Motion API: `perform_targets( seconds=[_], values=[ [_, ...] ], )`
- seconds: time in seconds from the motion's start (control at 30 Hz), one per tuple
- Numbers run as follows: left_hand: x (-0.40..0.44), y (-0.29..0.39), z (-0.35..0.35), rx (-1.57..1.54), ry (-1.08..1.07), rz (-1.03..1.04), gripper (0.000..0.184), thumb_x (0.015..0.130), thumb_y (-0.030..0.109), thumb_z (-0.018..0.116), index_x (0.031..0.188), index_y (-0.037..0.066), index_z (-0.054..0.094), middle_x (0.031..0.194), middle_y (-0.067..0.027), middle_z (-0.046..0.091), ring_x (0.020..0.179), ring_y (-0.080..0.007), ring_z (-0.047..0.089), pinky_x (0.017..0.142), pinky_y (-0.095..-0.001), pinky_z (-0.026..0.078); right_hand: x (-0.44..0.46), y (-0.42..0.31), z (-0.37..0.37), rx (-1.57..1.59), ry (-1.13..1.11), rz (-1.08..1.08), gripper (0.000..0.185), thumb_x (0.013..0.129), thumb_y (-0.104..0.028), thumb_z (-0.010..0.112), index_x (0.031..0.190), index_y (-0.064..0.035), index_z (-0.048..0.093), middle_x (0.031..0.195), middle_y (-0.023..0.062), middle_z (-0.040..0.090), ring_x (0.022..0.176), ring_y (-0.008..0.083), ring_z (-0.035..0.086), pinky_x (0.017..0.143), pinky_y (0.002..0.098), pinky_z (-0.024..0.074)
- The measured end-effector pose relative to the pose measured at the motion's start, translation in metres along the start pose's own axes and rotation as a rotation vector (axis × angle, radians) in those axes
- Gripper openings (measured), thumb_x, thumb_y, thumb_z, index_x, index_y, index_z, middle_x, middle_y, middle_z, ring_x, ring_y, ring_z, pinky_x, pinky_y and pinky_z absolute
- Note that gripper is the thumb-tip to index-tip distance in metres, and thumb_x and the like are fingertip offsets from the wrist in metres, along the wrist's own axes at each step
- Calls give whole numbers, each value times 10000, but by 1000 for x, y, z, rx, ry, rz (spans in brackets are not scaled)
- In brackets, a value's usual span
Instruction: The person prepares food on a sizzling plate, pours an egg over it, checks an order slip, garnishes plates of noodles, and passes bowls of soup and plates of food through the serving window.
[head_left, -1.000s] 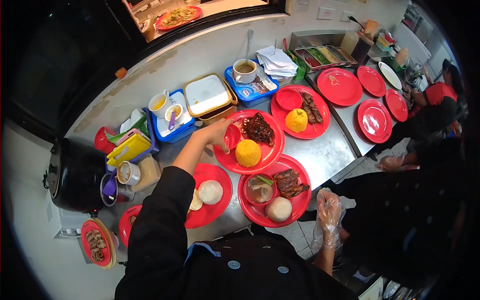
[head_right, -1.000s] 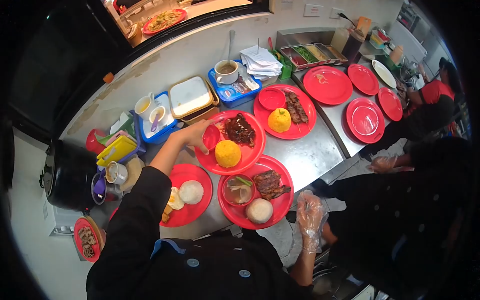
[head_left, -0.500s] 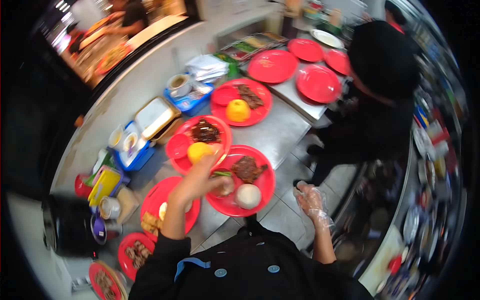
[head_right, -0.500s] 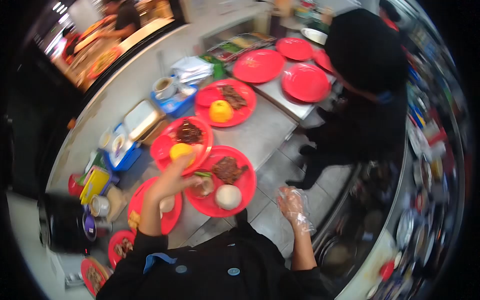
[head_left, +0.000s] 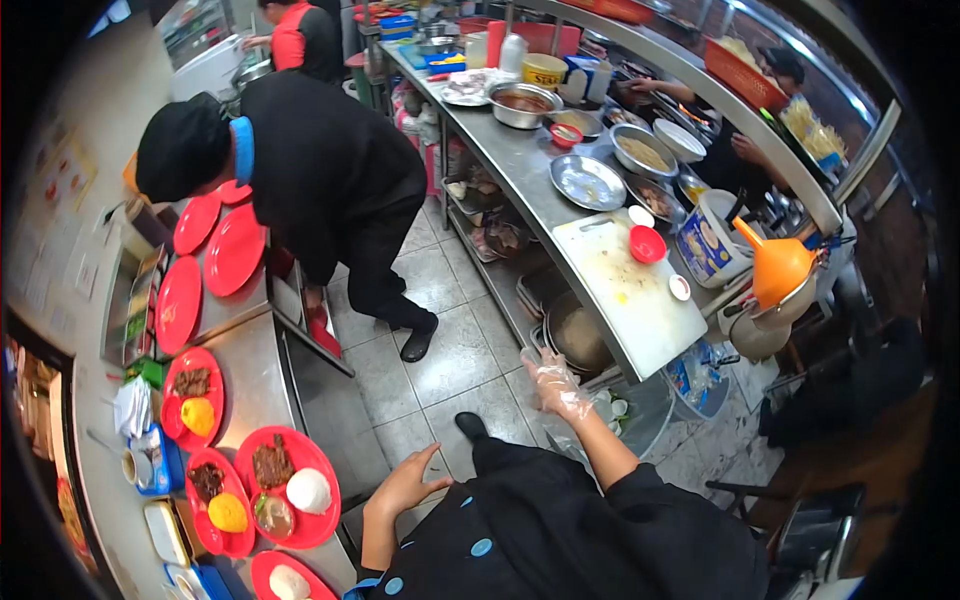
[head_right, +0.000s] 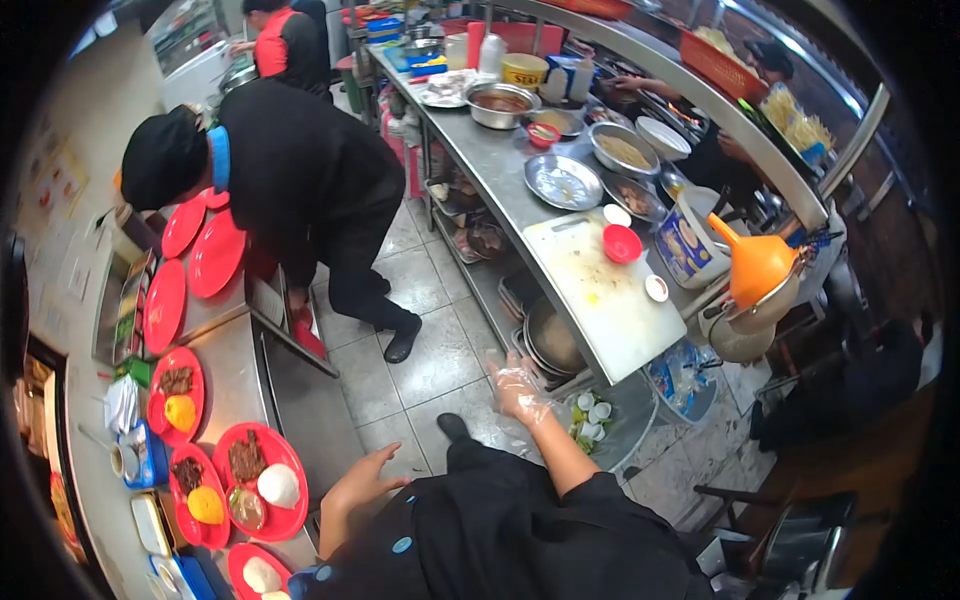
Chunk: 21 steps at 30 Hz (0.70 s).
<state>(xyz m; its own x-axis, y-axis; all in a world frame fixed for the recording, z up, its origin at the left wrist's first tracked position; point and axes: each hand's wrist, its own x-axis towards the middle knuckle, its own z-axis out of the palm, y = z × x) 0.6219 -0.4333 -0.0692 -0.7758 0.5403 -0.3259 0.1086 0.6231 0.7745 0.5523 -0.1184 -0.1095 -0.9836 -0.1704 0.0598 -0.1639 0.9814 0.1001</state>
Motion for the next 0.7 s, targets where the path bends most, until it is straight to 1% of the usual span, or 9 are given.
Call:
perform_targets(
  seconds=[0.07, 0.1, 0.23, 0.33, 0.4, 0.47, 0.5, 0.57, 0.7],
  values=[
    [15, 3, -10, 76, -27, -42, 738, 752, 429, 651, 1304, 34, 360, 1189, -271, 478, 1101, -378, 478, 923, -389, 391, 13, 8, 13, 459, -99, -41, 447, 718, -56, 551, 1160, -116, 517, 969, 274, 570, 985, 387, 538, 921, 424, 415],
    [24, 9, -16, 92, -33, -47, 738, 752, 429, 651, 1304, 34, 360, 1189, -271, 478, 1101, -378, 478, 923, -389, 391, 26, 14, 49, 480, -77, -44, 296, 715, -99, 565, 1010, -85, 587, 898, 259, 585, 913, 390, 563, 818, 448, 455],
    [86, 22, -31, 117, -76, -190, 749, 753, 448, 643, 1306, 32, 354, 1197, -275, 470, 1112, -390, 467, 928, -397, 388, 75, 25, 44, 724, -141, 111, 203, 721, -202, 585, 720, 1, 600, 740, 228, 593, 737, 410, 589, 646, 482, 460],
    [150, 28, -37, 167, -100, -182, 742, 757, 450, 638, 1303, 33, 357, 1199, -275, 468, 1117, -392, 462, 928, -397, 388, 112, 53, 13, 689, -175, 182, 251, 698, -248, 636, 718, -1, 593, 676, 210, 581, 679, 388, 582, 628, 466, 463],
    [190, 46, -42, 186, -106, -147, 734, 760, 447, 636, 1301, 35, 360, 1199, -275, 467, 1118, -393, 461, 927, -397, 388, 137, 78, 26, 643, -240, 180, 247, 694, -208, 617, 839, -9, 605, 763, 214, 595, 744, 386, 582, 677, 459, 465],
    [224, 69, -54, 153, -102, -78, 722, 767, 440, 632, 1304, 43, 358, 1204, -276, 464, 1122, -397, 455, 925, -397, 390, 164, 103, 34, 772, 1, -108, 370, 685, -165, 590, 1028, -28, 573, 884, 223, 590, 843, 385, 570, 757, 446, 455],
    [237, 72, -59, 148, -90, -90, 722, 767, 440, 632, 1304, 43, 358, 1204, -276, 464, 1122, -397, 455, 925, -397, 390, 184, 112, 38, 707, -191, -144, 508, 666, -123, 574, 1163, -42, 504, 981, 231, 569, 938, 383, 546, 836, 428, 432],
    [257, 73, -66, 85, 16, -25, 704, 775, 426, 627, 1307, 54, 355, 1191, -270, 474, 1105, -397, 467, 915, -404, 395, 208, 123, 44, 761, -186, -158, 411, 674, -97, 560, 1080, -35, 534, 948, 222, 579, 919, 381, 556, 802, 439, 443],
    [262, 67, -96, 143, 15, -301, 686, 779, 400, 624, 1317, 79, 345, 1163, -253, 494, 1075, -384, 489, 903, -417, 401, 295, 105, 25, 762, -258, -317, 346, 694, -102, 558, 1035, -41, 570, 941, 221, 592, 914, 381, 564, 790, 456, 450]
  ],
)
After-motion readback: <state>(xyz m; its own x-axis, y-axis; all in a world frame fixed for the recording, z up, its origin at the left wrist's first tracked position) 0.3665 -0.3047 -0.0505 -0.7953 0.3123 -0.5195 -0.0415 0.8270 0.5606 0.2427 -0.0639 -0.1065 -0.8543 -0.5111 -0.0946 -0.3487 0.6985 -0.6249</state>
